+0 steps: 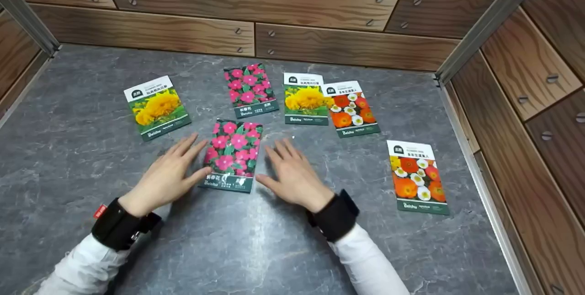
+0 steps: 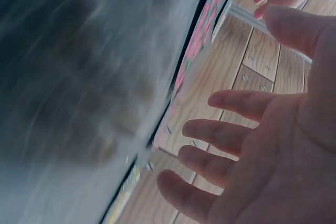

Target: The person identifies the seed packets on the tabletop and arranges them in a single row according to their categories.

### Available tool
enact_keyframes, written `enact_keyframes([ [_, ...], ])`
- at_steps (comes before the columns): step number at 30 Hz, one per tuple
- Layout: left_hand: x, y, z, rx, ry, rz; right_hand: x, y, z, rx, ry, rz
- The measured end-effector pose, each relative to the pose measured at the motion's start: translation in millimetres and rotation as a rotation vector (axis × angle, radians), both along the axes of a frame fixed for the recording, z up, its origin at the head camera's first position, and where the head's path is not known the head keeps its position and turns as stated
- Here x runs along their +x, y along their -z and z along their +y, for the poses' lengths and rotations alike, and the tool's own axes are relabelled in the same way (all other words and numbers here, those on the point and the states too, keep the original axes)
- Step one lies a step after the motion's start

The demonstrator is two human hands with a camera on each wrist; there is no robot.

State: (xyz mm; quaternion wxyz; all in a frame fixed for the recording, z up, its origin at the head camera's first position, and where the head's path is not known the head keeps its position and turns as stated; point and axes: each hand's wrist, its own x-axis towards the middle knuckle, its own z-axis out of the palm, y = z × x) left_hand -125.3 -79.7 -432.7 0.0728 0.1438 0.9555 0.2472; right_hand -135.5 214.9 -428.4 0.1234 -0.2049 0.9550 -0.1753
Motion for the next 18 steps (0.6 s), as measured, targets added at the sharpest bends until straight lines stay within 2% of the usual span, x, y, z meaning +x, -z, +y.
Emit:
enact_keyframes([
  [6, -14.8, -2.2, 3.2, 0.048, -0.025, -0.045, -13.2, 1.5, -21.2, -0.012, 0.021, -0.053],
  [12, -29.4, -2.8, 7.5, 0.053, -0.085, -0.099, -21.8, 3.9, -37.0, -0.013, 0.072, -0.066],
  [18, -31.4, 3.1, 15.0, 0.1, -0.04, -0.124, -23.5, 6.4, -45.2, -0.06, 0.096, -0.056],
])
